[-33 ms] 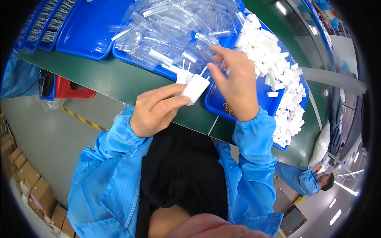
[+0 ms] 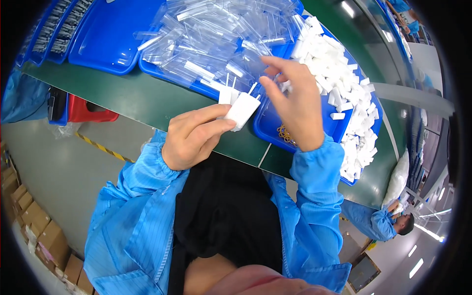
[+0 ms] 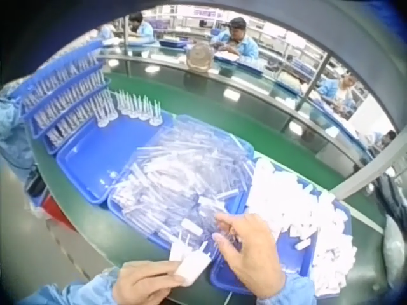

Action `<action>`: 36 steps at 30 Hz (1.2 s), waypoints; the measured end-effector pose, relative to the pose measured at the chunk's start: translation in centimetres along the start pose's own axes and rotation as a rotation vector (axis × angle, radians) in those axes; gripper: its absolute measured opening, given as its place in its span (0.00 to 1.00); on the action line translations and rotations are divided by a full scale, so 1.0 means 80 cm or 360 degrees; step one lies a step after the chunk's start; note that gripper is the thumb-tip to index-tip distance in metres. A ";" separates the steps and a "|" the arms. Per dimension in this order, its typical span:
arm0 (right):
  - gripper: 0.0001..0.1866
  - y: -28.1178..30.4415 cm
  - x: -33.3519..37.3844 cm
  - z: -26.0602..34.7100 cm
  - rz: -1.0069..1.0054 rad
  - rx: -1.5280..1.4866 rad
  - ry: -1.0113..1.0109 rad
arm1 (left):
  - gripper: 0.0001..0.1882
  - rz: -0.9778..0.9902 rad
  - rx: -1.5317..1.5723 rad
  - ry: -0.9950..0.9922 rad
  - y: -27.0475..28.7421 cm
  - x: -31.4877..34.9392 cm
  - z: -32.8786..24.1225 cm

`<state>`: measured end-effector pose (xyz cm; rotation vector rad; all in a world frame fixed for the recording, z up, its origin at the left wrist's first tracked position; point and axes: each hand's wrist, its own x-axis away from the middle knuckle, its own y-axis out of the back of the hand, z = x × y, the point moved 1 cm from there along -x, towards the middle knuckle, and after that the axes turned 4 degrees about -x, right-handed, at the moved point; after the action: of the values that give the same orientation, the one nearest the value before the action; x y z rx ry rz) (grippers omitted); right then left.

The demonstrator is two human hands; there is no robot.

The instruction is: The person assembles plastic components by inserting white pieces and pins into clear plastic sleeves, bundles the assembled parts together with a rubber band, and adjusts them using tweezers.

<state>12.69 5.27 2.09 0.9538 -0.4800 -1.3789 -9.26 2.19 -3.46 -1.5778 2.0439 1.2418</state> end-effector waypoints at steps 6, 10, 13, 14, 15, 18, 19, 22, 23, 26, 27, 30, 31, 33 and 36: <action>0.26 0.025 0.024 0.027 -0.0319 -0.1637 -0.0640 | 0.22 0.0030 0.0091 -0.0131 0.000 -0.012 -0.007; 0.25 0.026 0.054 0.026 -0.0329 -0.1786 -0.0731 | 0.24 0.0109 0.0185 -0.0258 -0.017 -0.022 -0.009; 0.22 0.033 0.072 0.028 -0.0294 -0.1708 -0.0807 | 0.25 0.0132 0.0236 -0.0295 -0.029 -0.024 -0.011; 0.21 0.034 0.077 0.026 -0.0334 -0.1711 -0.0823 | 0.25 0.0152 0.0232 -0.0277 -0.032 -0.025 -0.014; 0.21 0.035 0.081 0.024 -0.0372 -0.1714 -0.0839 | 0.25 0.0170 0.0226 -0.0260 -0.035 -0.026 -0.017; 0.19 0.037 0.095 0.014 -0.0461 -0.1696 -0.0824 | 0.25 0.0234 0.0143 -0.0227 -0.040 -0.032 -0.026; 0.19 0.038 0.099 0.011 -0.0483 -0.1705 -0.0824 | 0.25 0.0251 0.0145 -0.0241 -0.042 -0.033 -0.029; 0.18 0.038 0.111 0.003 -0.0598 -0.1726 -0.0805 | 0.26 0.0309 0.0127 -0.0244 -0.048 -0.037 -0.034; 0.17 0.037 0.115 0.001 -0.0626 -0.1729 -0.0820 | 0.26 0.0330 0.0132 -0.0246 -0.052 -0.036 -0.036; 0.16 0.031 0.124 -0.004 -0.0730 -0.1762 -0.0812 | 0.25 0.0387 0.0145 -0.0255 -0.059 -0.036 -0.041; 0.16 0.031 0.126 -0.006 -0.0781 -0.1786 -0.0786 | 0.25 0.0407 0.0147 -0.0247 -0.062 -0.037 -0.043; 0.16 0.031 0.131 -0.014 -0.0725 -0.1730 -0.0752 | 0.24 0.0431 0.0138 -0.0270 -0.066 -0.042 -0.047; 0.16 0.031 0.132 -0.015 -0.0749 -0.1736 -0.0755 | 0.24 0.0450 0.0143 -0.0284 -0.067 -0.044 -0.047; 0.18 0.026 0.135 -0.015 -0.0812 -0.1836 -0.0751 | 0.23 0.0478 0.0198 -0.0280 -0.067 -0.048 -0.047; 0.18 0.017 0.139 -0.017 -0.0932 -0.1901 -0.0727 | 0.23 0.0514 0.0235 -0.0292 -0.070 -0.051 -0.045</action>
<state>16.60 -5.08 -0.21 -0.2512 0.3591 -2.0164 -1.76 1.90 -1.18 -1.0572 2.2692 1.2520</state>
